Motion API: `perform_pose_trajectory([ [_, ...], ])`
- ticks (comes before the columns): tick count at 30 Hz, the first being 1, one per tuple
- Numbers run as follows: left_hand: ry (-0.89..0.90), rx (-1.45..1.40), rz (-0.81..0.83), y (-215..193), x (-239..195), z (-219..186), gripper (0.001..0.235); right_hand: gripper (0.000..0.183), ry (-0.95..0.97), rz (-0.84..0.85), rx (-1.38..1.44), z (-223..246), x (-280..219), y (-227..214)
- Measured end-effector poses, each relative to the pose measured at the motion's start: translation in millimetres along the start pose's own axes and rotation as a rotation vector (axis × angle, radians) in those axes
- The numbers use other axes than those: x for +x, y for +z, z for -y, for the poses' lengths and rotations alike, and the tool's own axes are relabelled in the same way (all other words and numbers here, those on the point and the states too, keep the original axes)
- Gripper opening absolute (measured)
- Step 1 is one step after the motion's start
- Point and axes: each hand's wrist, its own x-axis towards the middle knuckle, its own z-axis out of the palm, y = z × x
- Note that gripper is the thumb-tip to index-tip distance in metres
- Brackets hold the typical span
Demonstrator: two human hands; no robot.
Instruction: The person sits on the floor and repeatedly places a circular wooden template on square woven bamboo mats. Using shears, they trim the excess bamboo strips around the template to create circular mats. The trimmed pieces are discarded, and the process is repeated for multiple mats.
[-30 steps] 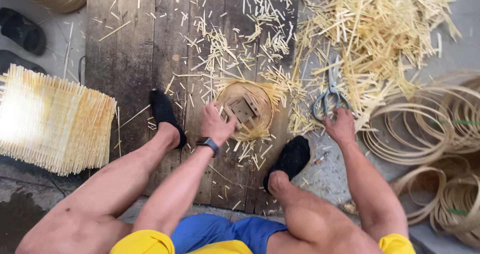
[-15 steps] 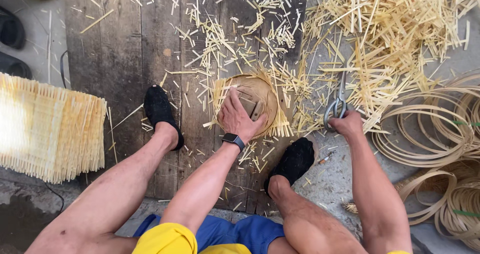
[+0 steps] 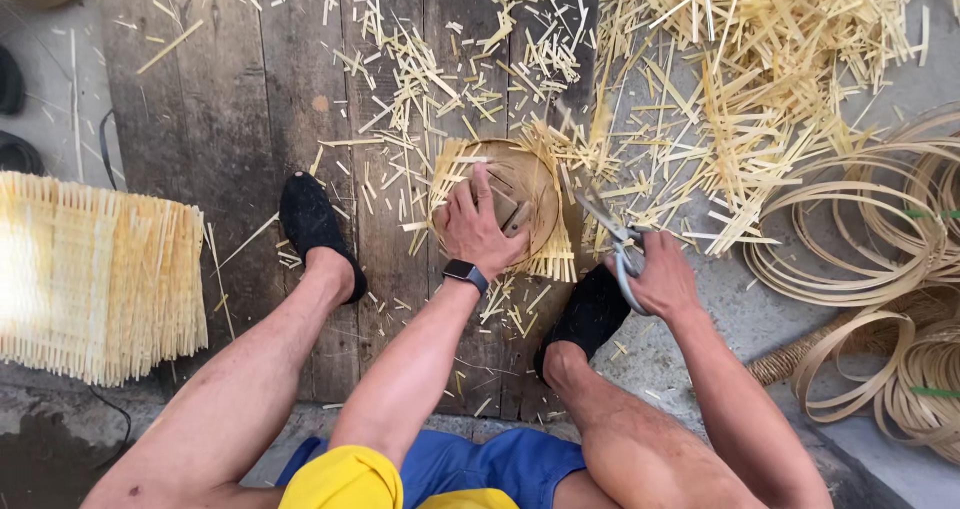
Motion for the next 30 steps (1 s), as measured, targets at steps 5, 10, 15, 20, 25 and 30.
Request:
perform_pose_trajectory([
  [5,-0.107,-0.033,-0.042,6,-13,-24,0.123,0.057,-0.016,-0.039,-0.277,23,32,17],
  [10,-0.089,-0.018,0.033,4,-12,-20,0.126,0.031,0.068,0.156,-0.374,-3,49,18],
  [15,-0.047,-0.009,0.049,4,-13,-19,0.129,0.036,-0.184,-0.216,-0.436,-11,63,13],
  [20,-0.008,0.004,0.182,0,-12,-15,0.131,0.034,-0.283,-0.334,-0.480,0,80,22],
  [25,0.144,-0.024,0.236,-2,-10,-1,0.132,0.022,-0.274,-0.166,-0.473,-25,74,9],
  [30,0.207,-0.001,0.293,-8,-5,1,0.132,0.042,-0.297,-0.339,-0.489,-4,77,20],
])
